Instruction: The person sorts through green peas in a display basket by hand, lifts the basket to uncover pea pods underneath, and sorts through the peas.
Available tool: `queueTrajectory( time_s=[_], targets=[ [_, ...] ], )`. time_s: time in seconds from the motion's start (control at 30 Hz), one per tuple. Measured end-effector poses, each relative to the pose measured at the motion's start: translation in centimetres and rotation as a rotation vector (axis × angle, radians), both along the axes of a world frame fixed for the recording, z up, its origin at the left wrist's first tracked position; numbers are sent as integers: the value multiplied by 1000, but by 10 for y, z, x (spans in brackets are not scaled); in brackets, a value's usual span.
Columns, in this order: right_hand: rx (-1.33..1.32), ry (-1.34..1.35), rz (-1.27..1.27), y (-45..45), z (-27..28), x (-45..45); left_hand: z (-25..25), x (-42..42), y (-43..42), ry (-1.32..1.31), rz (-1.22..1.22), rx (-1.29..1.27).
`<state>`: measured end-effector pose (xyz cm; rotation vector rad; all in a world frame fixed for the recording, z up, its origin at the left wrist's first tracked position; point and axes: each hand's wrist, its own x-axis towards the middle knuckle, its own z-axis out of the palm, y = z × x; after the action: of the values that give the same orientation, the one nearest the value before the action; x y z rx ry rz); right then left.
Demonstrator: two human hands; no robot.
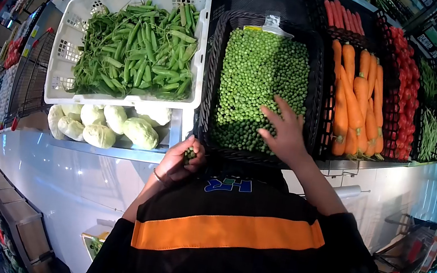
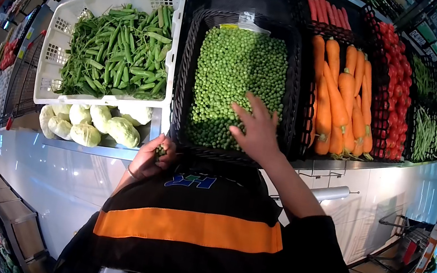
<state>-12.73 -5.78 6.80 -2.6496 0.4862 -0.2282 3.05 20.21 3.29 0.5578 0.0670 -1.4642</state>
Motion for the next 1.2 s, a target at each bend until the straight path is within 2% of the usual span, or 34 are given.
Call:
queueTrajectory(
  time_s=[0.03,0.07,0.13,0.17,0.23,0.27,0.33,0.4,0.47,0.53,0.6,0.63,0.67,0.7,0.73,0.8,0.83,0.9,0.93,1.0,1.07,1.13,1.17,1.2],
  targets=[
    [24,-132,-80,-4,2,-11,-5,3,2,-44,52,18],
    [22,-136,-87,-10,0,-23,-9,6,4,-48,46,16],
    [-34,-177,-426,-18,-5,-50,-17,13,6,-156,199,338],
    [-36,-179,-437,-18,-9,-61,-17,15,4,-150,207,370],
    [160,-3,-653,-17,-26,-81,-20,15,-1,-197,160,393],
    [211,-27,-569,-14,-33,-84,-18,14,-5,-240,124,419],
    [424,95,-689,-12,-44,-86,-14,8,-10,-278,122,379],
    [400,158,-681,-18,-36,-84,-8,5,-13,-586,69,468],
    [378,220,-674,-27,-25,-85,1,-2,-20,-661,141,488],
    [-105,75,-524,-47,-7,-86,17,1,-28,-795,219,406],
    [233,-6,-407,-79,73,-62,88,3,-53,-648,271,452],
    [241,15,-411,-90,87,-54,108,4,-67,-685,275,304],
    [370,48,-394,-101,101,-46,116,6,-77,-610,308,226],
    [489,68,-375,-107,112,-41,111,6,-75,-601,286,270],
    [311,267,-423,-109,84,-48,102,11,-77,-606,274,293],
    [61,-153,-224,-86,48,-57,72,6,-65,-506,279,390],
    [97,-99,-297,-87,24,-62,49,1,-60,-530,276,374],
    [216,15,-437,-77,20,-64,37,-9,-56,-543,269,388],
    [184,-14,-432,-85,7,-67,33,-8,-57,-537,269,403],
    [52,-30,-422,-98,28,-53,66,-7,-76,-493,312,385],
    [364,-35,-448,-142,46,-38,99,-7,-101,-448,345,359],
    [629,-45,-461,-164,82,-23,121,4,-126,-471,361,227],
    [627,-52,-467,-172,83,-17,122,16,-139,-476,394,207],
    [458,-9,-462,-178,82,-9,124,27,-146,-482,432,187]
  ],
)
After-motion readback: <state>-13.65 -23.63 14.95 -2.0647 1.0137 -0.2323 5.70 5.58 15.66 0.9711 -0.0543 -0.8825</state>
